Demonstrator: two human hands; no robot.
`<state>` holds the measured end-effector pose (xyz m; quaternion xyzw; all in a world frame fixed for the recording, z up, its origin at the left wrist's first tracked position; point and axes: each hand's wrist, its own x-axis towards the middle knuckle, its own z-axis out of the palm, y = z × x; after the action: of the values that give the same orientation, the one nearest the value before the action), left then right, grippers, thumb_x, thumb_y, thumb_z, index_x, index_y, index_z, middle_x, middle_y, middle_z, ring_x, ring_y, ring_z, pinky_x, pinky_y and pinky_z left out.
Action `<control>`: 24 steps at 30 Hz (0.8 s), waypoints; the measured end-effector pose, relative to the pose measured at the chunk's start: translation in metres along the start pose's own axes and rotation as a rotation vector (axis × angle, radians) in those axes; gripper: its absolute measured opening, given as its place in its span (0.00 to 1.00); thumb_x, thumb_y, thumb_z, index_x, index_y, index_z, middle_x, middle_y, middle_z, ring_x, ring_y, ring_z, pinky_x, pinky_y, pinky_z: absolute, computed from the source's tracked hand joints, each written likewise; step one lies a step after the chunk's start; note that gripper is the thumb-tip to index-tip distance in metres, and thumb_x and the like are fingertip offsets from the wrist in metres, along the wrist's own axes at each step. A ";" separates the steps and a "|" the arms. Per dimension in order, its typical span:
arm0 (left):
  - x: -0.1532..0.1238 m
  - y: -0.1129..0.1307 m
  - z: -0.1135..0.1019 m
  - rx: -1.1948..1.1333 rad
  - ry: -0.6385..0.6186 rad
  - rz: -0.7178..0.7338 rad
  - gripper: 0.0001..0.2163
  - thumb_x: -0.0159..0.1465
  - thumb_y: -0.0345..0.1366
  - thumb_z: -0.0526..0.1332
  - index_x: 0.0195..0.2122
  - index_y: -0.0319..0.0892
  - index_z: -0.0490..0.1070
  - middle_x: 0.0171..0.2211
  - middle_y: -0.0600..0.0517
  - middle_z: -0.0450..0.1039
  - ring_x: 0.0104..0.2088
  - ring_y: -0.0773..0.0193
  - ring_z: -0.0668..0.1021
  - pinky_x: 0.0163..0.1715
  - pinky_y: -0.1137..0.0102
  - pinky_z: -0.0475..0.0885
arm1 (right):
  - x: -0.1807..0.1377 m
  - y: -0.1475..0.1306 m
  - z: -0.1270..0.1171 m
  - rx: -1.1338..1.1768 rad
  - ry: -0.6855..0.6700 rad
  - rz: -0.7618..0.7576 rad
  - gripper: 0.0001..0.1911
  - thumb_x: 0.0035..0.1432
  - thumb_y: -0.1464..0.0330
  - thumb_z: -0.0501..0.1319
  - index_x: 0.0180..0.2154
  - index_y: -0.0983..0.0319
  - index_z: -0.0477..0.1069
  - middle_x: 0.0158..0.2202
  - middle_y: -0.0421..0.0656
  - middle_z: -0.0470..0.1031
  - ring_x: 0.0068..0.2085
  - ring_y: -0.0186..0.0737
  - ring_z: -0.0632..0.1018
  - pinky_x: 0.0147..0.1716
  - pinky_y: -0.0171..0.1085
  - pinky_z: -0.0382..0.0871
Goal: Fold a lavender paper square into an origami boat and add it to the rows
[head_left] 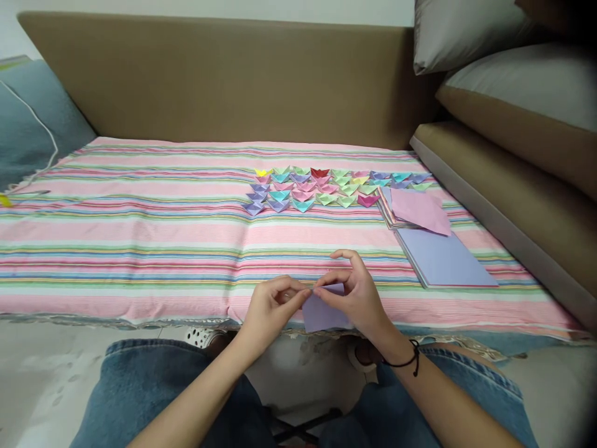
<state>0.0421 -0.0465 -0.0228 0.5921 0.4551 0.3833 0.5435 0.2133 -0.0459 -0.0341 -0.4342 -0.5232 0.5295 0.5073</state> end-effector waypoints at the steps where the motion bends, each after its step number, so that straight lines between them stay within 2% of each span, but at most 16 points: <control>1: 0.000 0.000 0.000 0.012 -0.008 0.010 0.10 0.57 0.40 0.63 0.29 0.37 0.75 0.24 0.51 0.72 0.25 0.67 0.72 0.26 0.73 0.66 | 0.000 0.000 0.000 -0.009 -0.001 0.005 0.29 0.45 0.67 0.70 0.44 0.55 0.55 0.27 0.37 0.78 0.29 0.38 0.78 0.30 0.36 0.70; 8: 0.001 0.005 -0.001 0.094 0.015 0.039 0.10 0.58 0.40 0.63 0.28 0.38 0.75 0.24 0.49 0.74 0.26 0.64 0.75 0.27 0.72 0.69 | 0.005 -0.010 -0.012 -0.012 0.018 0.047 0.32 0.42 0.66 0.71 0.44 0.56 0.55 0.25 0.37 0.79 0.25 0.38 0.78 0.24 0.33 0.69; 15: 0.002 0.010 -0.006 0.108 0.042 0.044 0.08 0.57 0.39 0.63 0.27 0.38 0.75 0.24 0.50 0.74 0.26 0.65 0.74 0.26 0.72 0.68 | 0.009 -0.019 -0.026 0.006 0.060 0.073 0.34 0.40 0.63 0.72 0.45 0.56 0.55 0.24 0.37 0.79 0.28 0.41 0.80 0.30 0.38 0.74; 21: 0.003 0.008 -0.005 -0.019 0.037 -0.038 0.08 0.54 0.38 0.65 0.26 0.39 0.76 0.23 0.50 0.76 0.26 0.65 0.75 0.27 0.73 0.69 | 0.010 -0.022 -0.027 0.019 0.032 0.107 0.31 0.42 0.63 0.71 0.44 0.56 0.56 0.24 0.37 0.79 0.28 0.40 0.79 0.30 0.37 0.72; 24: 0.005 0.004 -0.004 -0.082 0.120 -0.083 0.08 0.52 0.38 0.67 0.24 0.38 0.76 0.21 0.52 0.75 0.24 0.66 0.74 0.26 0.73 0.70 | 0.010 -0.018 -0.023 0.067 0.022 0.151 0.31 0.44 0.62 0.70 0.46 0.56 0.55 0.27 0.39 0.79 0.31 0.40 0.79 0.32 0.37 0.72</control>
<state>0.0400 -0.0401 -0.0184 0.5259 0.4952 0.4135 0.5543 0.2370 -0.0347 -0.0171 -0.4610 -0.4651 0.5787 0.4860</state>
